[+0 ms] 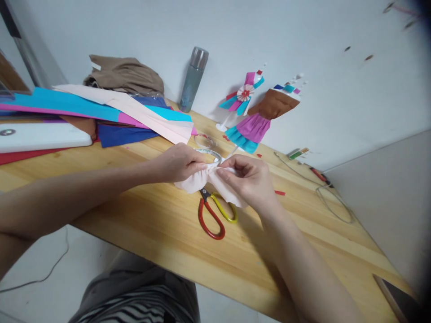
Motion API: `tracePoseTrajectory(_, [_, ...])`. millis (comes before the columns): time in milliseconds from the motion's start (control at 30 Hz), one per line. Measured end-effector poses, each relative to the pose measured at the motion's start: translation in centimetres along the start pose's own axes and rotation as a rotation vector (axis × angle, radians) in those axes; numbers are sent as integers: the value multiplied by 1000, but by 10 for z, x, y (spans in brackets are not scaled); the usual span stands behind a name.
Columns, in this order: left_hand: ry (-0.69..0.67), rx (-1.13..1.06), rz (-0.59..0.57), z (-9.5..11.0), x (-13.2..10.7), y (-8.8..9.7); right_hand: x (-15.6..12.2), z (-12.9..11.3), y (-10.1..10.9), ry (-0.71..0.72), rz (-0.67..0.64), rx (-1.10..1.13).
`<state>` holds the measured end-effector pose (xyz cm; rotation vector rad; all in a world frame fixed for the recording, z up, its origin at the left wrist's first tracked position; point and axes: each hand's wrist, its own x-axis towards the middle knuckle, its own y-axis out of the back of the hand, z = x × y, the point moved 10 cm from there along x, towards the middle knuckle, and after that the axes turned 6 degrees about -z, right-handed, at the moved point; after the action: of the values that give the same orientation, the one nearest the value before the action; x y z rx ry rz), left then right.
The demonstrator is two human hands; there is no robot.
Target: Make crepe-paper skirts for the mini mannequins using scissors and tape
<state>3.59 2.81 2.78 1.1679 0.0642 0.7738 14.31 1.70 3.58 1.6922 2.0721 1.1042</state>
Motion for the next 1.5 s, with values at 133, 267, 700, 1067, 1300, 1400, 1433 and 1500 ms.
tracePoseTrajectory(133, [-1, -1, -6, 1, 0, -1, 1, 0, 4, 2, 32, -49])
tracePoseTrajectory(267, [-2, -7, -2, 1, 0, -1, 2, 1, 4, -10, 36, -26])
tracePoseTrajectory(700, [8, -44, -31, 2, -1, -2, 3, 10, 0, -51, 11, 92])
tracePoseTrajectory(1067, [-63, -6, -82, 8, -1, -6, 2, 14, -5, -99, -18, 127])
tracePoseTrajectory(1300, [-129, 99, -129, 8, -2, -10, 1, 14, -15, -111, -99, 234])
tracePoseTrajectory(1400, [-90, 92, -86, 4, 0, -4, 1, 21, -23, -155, -163, 316])
tracePoseTrajectory(1433, [-63, 62, -24, 0, 1, 3, 2, 27, -22, -188, -139, 367])
tracePoseTrajectory(1500, [23, -51, 155, -13, 0, 23, 2, 38, -15, -252, -33, 494])
